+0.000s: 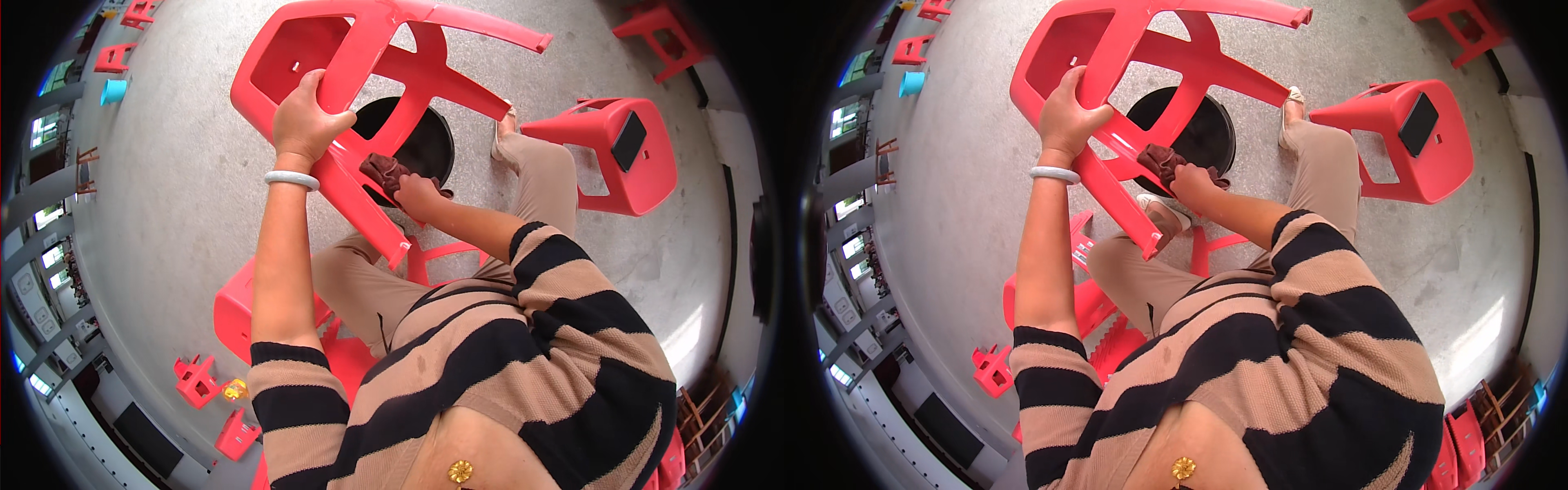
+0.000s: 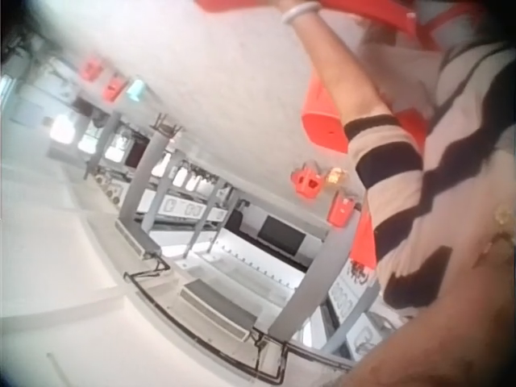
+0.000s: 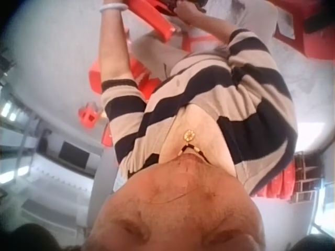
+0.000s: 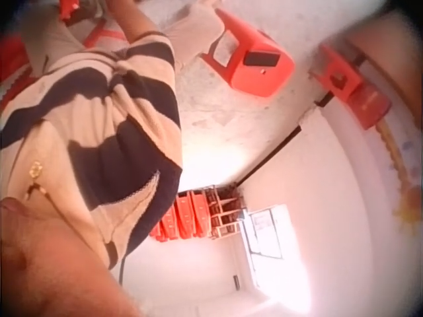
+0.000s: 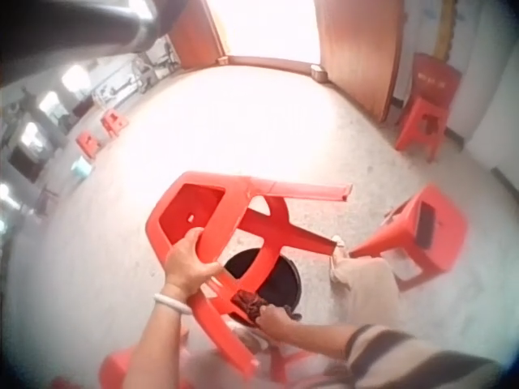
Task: Cleaning and wiping red plastic chairs with a cloth.
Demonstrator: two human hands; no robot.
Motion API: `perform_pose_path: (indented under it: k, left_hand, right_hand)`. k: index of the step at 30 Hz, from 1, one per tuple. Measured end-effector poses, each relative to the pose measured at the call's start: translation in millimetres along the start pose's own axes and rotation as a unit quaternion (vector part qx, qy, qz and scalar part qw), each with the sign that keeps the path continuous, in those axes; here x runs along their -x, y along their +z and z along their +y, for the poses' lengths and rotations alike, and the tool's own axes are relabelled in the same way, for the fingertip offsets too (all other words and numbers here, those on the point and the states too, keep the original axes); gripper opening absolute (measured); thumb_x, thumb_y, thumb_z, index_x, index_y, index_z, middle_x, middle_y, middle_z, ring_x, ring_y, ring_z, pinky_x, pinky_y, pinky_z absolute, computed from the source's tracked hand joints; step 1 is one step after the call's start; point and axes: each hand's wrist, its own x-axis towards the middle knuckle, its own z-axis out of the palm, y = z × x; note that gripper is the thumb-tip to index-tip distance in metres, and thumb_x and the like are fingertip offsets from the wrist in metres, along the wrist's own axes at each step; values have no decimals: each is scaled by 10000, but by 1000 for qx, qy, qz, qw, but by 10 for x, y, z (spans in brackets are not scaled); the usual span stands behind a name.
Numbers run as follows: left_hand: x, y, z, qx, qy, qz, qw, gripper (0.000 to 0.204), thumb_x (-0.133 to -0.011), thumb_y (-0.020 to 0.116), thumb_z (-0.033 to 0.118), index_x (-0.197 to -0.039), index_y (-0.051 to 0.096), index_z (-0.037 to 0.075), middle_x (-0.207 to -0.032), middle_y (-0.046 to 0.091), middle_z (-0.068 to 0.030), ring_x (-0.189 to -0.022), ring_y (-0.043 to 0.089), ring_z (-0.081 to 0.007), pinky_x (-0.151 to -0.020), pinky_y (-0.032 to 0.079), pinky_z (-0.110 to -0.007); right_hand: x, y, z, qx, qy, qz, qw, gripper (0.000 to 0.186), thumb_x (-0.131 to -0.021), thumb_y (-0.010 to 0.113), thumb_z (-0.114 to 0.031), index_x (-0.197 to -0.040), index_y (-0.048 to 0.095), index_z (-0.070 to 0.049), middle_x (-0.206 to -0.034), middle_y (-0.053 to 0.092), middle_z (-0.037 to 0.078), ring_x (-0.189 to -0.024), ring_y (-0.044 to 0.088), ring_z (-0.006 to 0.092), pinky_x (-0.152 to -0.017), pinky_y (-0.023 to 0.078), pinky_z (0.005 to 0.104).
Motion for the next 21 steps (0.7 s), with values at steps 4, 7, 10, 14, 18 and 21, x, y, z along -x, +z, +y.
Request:
perform_pose_path:
  k: [4,7,10,14,18,21]
  left_hand:
    - [41,-54,-44,4,-12,-8,1000,694,-617,737,319,-1250,625,57,-1026,739,-161,-898,719,-329,-799,578,-403]
    - [44,-51,-57,7,-8,-9,1000,693,-615,737,321,-1246,628,56,-1024,739,-160,-899,720,-327,-801,577,-401]
    - [48,-85,-5,6,-17,-20,1000,686,-625,735,304,-1254,617,57,-1039,736,-156,-923,718,-318,-828,568,-397]
    - [53,-92,3,20,-28,-29,999,672,-636,735,270,-1261,606,59,-1045,735,-153,-941,719,-307,-851,561,-389]
    - [52,-69,3,25,-28,-35,999,668,-634,738,253,-1259,605,59,-1036,736,-153,-934,722,-305,-845,565,-385]
    - [70,-33,-31,24,-26,-28,999,670,-630,741,250,-1257,605,58,-1038,734,-151,-929,723,-304,-839,567,-383]
  right_hand:
    - [434,-134,35,58,-39,-77,995,174,-856,654,-211,-930,768,-103,-1027,642,161,-980,662,336,-758,593,422]
    - [484,-130,63,38,-19,-69,997,175,-877,641,-189,-927,790,-111,-1037,662,154,-982,670,336,-774,597,417]
    - [263,-147,94,66,-57,-116,989,159,-858,659,-215,-905,779,-120,-970,655,146,-914,680,320,-732,596,413]
    - [-308,-146,4,120,-77,-30,989,163,-865,642,-205,-897,787,-138,-975,662,126,-887,688,292,-681,593,384]
    - [-1073,-397,-107,126,-78,3,989,197,-867,650,-192,-980,802,-135,-1036,670,91,-941,687,273,-645,596,400]
    - [-1445,-477,-200,129,-24,-4,991,221,-899,634,-205,-1034,796,-141,-1061,660,72,-972,677,271,-658,595,438]
